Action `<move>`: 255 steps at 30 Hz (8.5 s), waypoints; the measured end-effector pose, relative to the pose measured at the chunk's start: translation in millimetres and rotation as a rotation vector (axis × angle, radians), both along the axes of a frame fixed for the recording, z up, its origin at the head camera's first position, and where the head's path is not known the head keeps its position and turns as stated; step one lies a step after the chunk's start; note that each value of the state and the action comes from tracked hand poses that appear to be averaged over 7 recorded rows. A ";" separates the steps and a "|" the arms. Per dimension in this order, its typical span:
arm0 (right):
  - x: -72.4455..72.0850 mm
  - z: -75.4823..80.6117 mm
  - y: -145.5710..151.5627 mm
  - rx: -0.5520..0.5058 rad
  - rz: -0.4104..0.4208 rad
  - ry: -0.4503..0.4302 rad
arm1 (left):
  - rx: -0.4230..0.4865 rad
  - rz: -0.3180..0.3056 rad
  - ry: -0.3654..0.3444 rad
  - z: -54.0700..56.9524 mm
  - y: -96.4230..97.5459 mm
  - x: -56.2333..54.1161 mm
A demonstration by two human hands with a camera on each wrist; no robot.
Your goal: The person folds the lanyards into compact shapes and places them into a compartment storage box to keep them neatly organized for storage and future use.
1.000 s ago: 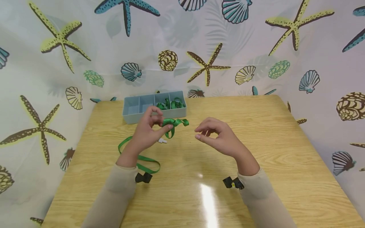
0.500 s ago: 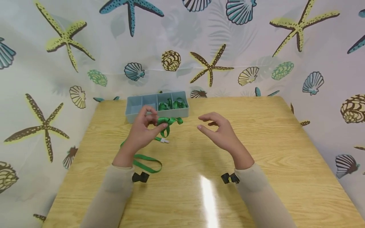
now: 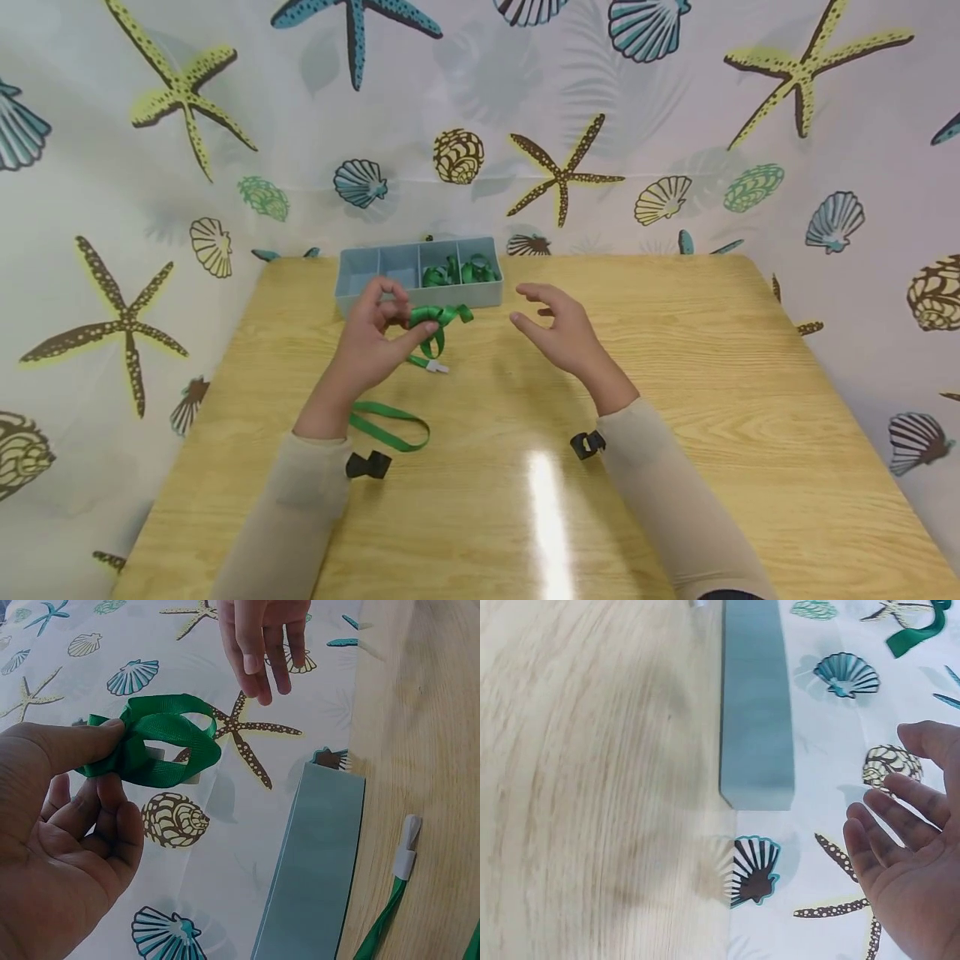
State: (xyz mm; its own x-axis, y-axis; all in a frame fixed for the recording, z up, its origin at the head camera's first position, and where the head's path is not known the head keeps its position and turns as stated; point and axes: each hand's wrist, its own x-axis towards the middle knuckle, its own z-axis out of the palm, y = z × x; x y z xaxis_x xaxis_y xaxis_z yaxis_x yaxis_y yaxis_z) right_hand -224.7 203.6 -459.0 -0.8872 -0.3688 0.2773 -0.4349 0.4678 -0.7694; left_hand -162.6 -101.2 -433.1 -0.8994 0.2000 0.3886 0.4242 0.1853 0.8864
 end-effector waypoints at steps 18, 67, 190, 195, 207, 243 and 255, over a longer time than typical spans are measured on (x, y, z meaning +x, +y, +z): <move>-60.3 -4.5 -28.4 0.201 -0.045 -0.021 | 0.030 -0.016 0.015 -7.1 5.8 -1.1; -117.0 -44.9 -90.9 0.401 -0.048 0.069 | -0.033 0.001 -0.013 -18.4 -0.5 -2.0; -52.4 -24.7 -90.2 0.400 0.184 0.186 | -0.865 -0.066 -0.160 -69.6 -0.4 -30.9; -23.1 -21.5 -89.4 0.394 0.336 0.028 | -0.804 -0.090 -0.104 -70.6 2.5 -31.0; 7.0 -9.9 -59.9 0.244 0.340 -0.127 | -0.512 -0.099 0.030 -32.0 14.6 -24.9; 31.1 53.6 13.0 -0.184 0.170 0.214 | -0.207 -0.105 0.081 15.8 48.7 -10.2; 31.9 62.3 34.0 -0.354 0.078 0.291 | -0.235 -0.041 0.028 14.9 33.6 -12.4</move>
